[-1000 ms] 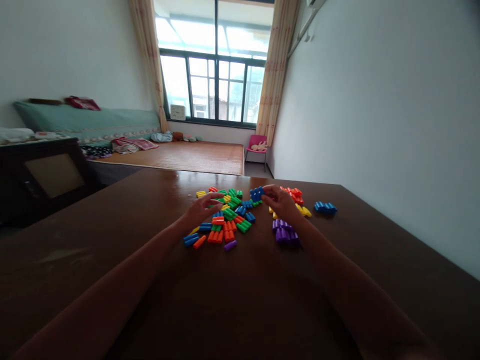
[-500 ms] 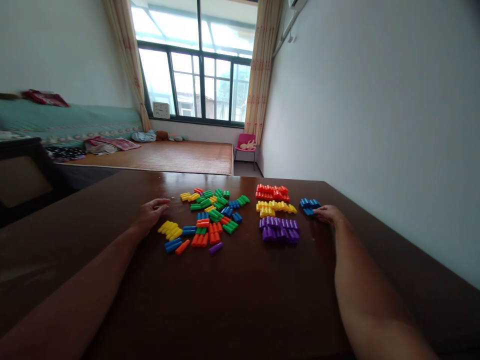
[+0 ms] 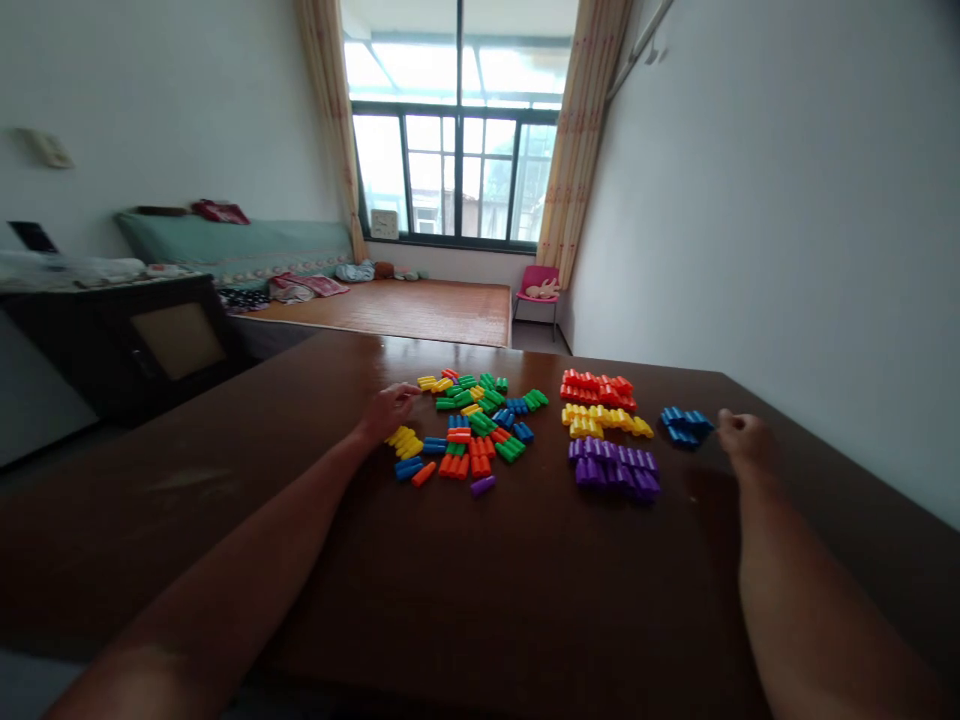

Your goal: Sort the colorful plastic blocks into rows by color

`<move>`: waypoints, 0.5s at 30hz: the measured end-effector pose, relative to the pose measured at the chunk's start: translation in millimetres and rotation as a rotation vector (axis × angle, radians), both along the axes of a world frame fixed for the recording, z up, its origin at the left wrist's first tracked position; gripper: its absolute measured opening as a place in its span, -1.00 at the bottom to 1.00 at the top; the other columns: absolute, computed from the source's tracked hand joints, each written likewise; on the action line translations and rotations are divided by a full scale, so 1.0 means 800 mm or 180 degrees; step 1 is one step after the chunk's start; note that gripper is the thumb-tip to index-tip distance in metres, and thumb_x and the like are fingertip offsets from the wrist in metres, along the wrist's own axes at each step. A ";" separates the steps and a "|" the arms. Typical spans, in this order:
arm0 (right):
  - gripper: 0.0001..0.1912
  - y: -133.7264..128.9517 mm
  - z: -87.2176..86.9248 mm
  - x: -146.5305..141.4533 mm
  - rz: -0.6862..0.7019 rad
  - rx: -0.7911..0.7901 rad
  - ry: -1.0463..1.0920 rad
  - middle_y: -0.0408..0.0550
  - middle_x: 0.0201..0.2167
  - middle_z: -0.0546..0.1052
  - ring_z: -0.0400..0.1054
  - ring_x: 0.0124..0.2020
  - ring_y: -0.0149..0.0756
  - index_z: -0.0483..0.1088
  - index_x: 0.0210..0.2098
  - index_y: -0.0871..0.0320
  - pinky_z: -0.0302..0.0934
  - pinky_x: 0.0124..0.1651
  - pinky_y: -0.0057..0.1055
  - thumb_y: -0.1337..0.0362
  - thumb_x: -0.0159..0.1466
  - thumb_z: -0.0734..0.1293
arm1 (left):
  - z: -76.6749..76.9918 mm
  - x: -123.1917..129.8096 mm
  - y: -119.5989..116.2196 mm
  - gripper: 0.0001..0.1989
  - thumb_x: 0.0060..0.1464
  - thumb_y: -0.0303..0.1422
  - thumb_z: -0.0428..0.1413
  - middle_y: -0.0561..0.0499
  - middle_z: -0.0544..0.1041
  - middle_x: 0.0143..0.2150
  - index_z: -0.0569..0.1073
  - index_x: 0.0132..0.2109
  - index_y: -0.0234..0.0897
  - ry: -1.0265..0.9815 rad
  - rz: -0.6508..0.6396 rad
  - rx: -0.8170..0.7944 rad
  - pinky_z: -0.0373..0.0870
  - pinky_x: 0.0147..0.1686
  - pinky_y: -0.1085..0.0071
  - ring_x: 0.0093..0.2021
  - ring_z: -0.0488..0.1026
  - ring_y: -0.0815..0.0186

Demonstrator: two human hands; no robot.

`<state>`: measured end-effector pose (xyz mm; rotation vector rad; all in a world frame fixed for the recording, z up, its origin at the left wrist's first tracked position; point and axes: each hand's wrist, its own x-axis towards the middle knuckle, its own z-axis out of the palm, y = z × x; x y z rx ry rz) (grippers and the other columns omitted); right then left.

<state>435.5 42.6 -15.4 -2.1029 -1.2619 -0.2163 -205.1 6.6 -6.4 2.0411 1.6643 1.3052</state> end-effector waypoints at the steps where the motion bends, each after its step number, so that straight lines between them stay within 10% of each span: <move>1: -0.59 0.002 0.001 -0.002 -0.0190 0.0128 -0.0079 0.24 -0.40 0.52 0.39 -0.40 -0.05 0.45 -0.31 0.20 0.16 -0.40 -0.22 0.08 0.28 0.08 | 0.001 0.011 -0.001 -0.69 0.05 -0.24 0.02 -0.11 0.59 -0.16 0.56 -0.17 -0.30 0.0106 -0.0158 0.0108 0.44 -0.13 0.31 -0.16 0.52 0.20; 8: -0.56 0.007 0.022 -0.062 0.0112 0.0540 -0.0215 0.24 -0.38 0.51 0.36 -0.37 0.00 0.44 -0.20 0.19 0.06 -0.34 -0.21 0.04 0.30 0.07 | -0.002 0.074 -0.008 -0.67 0.11 -0.50 -0.04 -0.13 0.54 0.01 0.55 -0.06 -0.25 0.1329 -0.1362 -0.0031 0.29 0.12 0.24 0.06 0.42 0.18; 15: -0.58 -0.001 0.051 -0.132 0.0772 0.0446 -0.0491 0.09 -0.43 0.51 0.34 -0.40 -0.16 0.42 -0.18 0.17 0.06 -0.29 -0.31 0.02 0.32 0.08 | 0.002 0.056 -0.006 -0.62 0.02 -0.41 0.11 -0.08 0.52 -0.04 0.51 0.03 -0.22 0.1415 -0.1269 -0.0448 0.34 0.04 0.30 -0.02 0.44 0.21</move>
